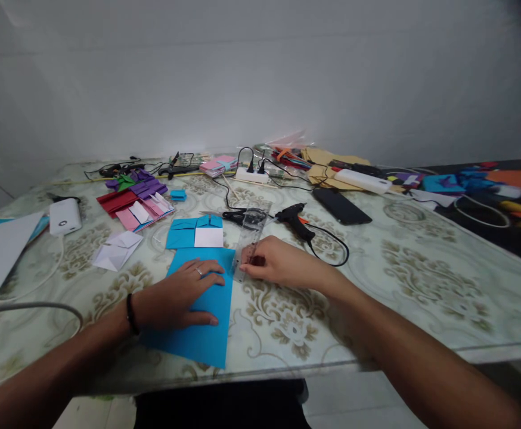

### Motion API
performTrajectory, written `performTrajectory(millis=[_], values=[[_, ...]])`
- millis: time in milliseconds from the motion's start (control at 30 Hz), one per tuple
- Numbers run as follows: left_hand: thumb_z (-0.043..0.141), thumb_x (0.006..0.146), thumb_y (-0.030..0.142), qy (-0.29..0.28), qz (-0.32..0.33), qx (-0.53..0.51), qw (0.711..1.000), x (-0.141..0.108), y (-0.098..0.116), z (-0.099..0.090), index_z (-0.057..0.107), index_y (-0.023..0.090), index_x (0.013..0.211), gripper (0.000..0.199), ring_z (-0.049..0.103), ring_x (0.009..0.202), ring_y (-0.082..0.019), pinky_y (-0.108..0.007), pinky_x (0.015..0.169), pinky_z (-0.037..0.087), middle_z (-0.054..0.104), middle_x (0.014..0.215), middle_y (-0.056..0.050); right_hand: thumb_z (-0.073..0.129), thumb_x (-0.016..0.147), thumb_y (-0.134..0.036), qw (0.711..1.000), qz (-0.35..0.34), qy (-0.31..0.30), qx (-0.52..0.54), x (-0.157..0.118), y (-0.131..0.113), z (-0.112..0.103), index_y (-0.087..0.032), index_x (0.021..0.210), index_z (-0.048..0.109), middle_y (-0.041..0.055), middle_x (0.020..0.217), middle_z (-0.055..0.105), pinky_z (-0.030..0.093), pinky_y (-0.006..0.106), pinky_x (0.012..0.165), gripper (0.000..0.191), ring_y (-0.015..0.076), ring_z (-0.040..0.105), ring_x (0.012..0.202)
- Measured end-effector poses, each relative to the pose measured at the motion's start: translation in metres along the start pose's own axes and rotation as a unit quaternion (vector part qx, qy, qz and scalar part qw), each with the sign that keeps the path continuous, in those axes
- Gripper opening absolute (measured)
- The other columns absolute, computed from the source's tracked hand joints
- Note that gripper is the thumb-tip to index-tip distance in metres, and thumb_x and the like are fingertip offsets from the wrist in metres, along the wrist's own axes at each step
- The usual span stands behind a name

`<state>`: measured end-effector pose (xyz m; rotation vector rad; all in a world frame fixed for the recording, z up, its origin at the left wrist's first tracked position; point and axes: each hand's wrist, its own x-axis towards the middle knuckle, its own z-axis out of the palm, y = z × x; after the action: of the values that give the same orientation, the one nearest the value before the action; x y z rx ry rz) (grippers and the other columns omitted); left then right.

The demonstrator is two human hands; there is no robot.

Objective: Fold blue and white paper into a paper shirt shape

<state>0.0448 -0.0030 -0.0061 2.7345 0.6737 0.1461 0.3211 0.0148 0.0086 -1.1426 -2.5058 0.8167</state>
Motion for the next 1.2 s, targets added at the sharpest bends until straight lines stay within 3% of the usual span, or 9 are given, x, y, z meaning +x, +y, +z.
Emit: performTrajectory(millis=[167,300,533,767,867,1033,1200], values=[[0.067,0.096,0.031,-0.006,-0.002,0.001,1.0,-0.001,-0.001,0.0,0.056,0.02,0.135,0.042,0.05,0.141,-0.037,-0.058,0.116,0.042,0.052,0.152,-0.018,0.06,0.095,-0.029,0.999,-0.023,-0.047,0.005,-0.001,-0.008,0.006,-0.014,0.078,0.075,0.0027,0.071,0.07,0.035,0.025,0.057,0.028,0.0118,0.05,0.057],[0.059,0.097,0.022,0.005,0.001,-0.008,1.0,-0.001,0.0,-0.001,0.057,0.019,0.134,0.037,0.051,0.14,-0.037,-0.058,0.117,0.042,0.054,0.15,-0.017,0.063,0.095,-0.029,0.997,-0.041,-0.068,0.026,-0.002,-0.013,0.012,-0.015,0.068,0.07,0.0,0.064,0.065,0.035,0.024,0.055,0.031,0.0102,0.048,0.053],[0.056,0.097,0.021,0.008,0.0,-0.001,1.0,-0.001,0.003,-0.003,0.058,0.02,0.13,0.033,0.053,0.136,-0.035,-0.054,0.115,0.045,0.055,0.148,-0.014,0.064,0.095,-0.029,0.984,-0.085,-0.114,0.105,-0.003,-0.02,0.018,-0.014,0.081,0.076,0.0028,0.078,0.073,0.044,0.025,0.062,0.023,0.0128,0.059,0.063],[0.053,0.099,0.017,-0.003,-0.012,0.017,1.0,-0.002,0.007,-0.005,0.057,0.017,0.137,0.038,0.052,0.138,-0.032,-0.05,0.118,0.043,0.053,0.151,-0.014,0.065,0.095,-0.029,0.963,-0.115,-0.181,0.162,-0.001,-0.027,0.03,-0.015,0.079,0.073,-0.0009,0.071,0.066,0.041,0.023,0.059,0.023,0.0101,0.054,0.059],[0.054,0.099,0.018,0.0,-0.007,0.02,1.0,-0.002,0.008,-0.005,0.057,0.018,0.138,0.039,0.052,0.139,-0.034,-0.052,0.118,0.042,0.053,0.151,-0.013,0.064,0.094,-0.028,0.978,-0.072,-0.143,0.131,0.0,-0.019,0.023,-0.016,0.083,0.072,-0.0018,0.069,0.064,0.04,0.023,0.059,0.019,0.0109,0.054,0.06],[0.056,0.099,0.019,-0.011,-0.016,0.021,1.0,-0.001,0.006,-0.003,0.058,0.02,0.139,0.04,0.05,0.14,-0.036,-0.057,0.117,0.043,0.051,0.153,-0.015,0.06,0.093,-0.026,0.994,-0.008,0.011,0.109,0.0,0.001,0.001,-0.018,0.091,0.063,0.0002,0.078,0.067,0.044,0.025,0.065,0.008,0.0146,0.058,0.068],[0.061,0.098,0.023,-0.022,-0.022,0.013,0.999,-0.002,0.003,-0.002,0.059,0.022,0.139,0.041,0.051,0.14,-0.037,-0.057,0.113,0.045,0.051,0.154,-0.016,0.057,0.097,-0.027,0.991,0.072,0.051,0.1,0.002,0.008,0.0,-0.018,0.106,0.059,0.0013,0.077,0.071,0.045,0.027,0.063,0.013,0.018,0.063,0.066]])
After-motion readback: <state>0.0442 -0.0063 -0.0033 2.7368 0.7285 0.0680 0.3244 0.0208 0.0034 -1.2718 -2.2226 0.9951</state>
